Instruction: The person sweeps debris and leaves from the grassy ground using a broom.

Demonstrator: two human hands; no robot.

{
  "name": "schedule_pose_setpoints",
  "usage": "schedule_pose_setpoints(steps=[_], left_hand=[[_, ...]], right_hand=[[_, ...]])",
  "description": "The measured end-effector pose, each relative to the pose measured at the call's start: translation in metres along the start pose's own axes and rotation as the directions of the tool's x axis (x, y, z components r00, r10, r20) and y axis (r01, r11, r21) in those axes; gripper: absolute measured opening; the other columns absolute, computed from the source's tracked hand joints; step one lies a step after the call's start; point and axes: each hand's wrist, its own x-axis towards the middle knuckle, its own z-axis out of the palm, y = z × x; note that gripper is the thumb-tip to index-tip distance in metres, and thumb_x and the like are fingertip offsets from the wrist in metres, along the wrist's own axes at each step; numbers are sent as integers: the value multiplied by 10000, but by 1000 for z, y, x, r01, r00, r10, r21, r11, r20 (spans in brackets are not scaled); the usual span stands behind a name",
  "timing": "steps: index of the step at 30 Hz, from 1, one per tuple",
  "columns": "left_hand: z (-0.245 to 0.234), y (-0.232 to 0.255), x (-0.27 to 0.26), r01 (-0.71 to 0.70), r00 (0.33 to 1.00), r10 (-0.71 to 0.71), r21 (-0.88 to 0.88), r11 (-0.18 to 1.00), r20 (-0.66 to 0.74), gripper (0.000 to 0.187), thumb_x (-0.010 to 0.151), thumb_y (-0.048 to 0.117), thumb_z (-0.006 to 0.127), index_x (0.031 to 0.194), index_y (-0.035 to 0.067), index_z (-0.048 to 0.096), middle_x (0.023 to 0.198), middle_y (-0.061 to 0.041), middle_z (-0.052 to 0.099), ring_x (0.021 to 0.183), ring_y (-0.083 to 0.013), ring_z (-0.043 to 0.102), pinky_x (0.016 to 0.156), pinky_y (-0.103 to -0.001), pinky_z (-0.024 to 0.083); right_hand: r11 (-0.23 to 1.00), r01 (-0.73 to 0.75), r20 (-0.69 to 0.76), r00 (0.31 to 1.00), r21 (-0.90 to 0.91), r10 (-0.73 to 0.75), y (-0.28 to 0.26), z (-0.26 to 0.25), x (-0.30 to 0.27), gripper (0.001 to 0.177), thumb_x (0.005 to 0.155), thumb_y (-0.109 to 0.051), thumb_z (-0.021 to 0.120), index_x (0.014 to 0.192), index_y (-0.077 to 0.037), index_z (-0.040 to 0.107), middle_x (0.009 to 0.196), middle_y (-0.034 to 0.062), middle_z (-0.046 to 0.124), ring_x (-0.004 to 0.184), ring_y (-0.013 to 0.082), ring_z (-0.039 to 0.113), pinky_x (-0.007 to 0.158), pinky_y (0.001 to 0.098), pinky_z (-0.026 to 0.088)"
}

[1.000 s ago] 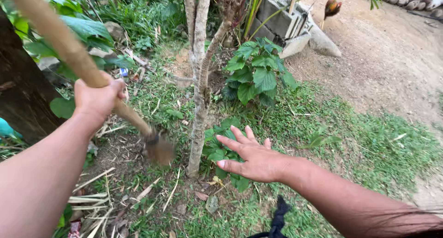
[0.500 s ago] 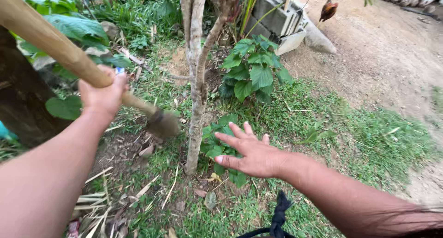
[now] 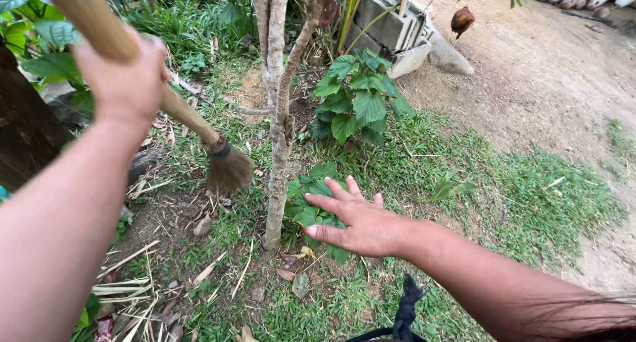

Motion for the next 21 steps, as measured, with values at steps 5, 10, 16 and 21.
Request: schedule_pose_setpoints(steps=[5, 10, 16, 21], left_hand=[[-23, -50, -60, 76, 981, -176, 690, 720, 76, 240, 905, 111, 839, 837, 16, 629, 774, -106, 648, 695, -243, 641, 680, -458, 534], [-3, -13, -10, 98, 990, -90, 67, 993, -107, 161, 892, -1, 756, 900, 62, 608, 798, -27, 662, 647, -131, 687, 561, -302, 569], [12, 3, 61, -220, 975, 217, -115, 969, -41, 135, 962, -107, 634, 952, -19, 533, 858, -88, 662, 669, -179, 693, 553, -310, 540], [-5, -57, -7, -67, 991, -12, 584, 809, 130, 286, 935, 125, 823, 1005, 27, 564, 930, -106, 611, 760, -203, 595, 692, -412, 520]], right_hand=[[999, -37, 29, 999, 4, 37, 5, 6, -17, 837, 870, -763, 361, 1610, -410, 194, 1726, 49, -76, 1573, 330, -164, 1207, 681, -24], [998, -64, 32, 997, -8, 65, 4, -1, -20, 838, 864, -767, 338, 1613, -432, 167, 1728, 28, -90, 1570, 322, -168, 1200, 688, -58], [1000, -1, -55, 998, 12, 2, 5, -7, -16, 860, 866, -772, 367, 1617, -388, 204, 1726, 73, -56, 1566, 358, -172, 1187, 705, -44], [999, 18, -44, 999, 45, -16, 2, -3, -17, 855, 862, -760, 390, 1615, -391, 218, 1725, 75, -56, 1570, 351, -176, 1187, 698, -30]])
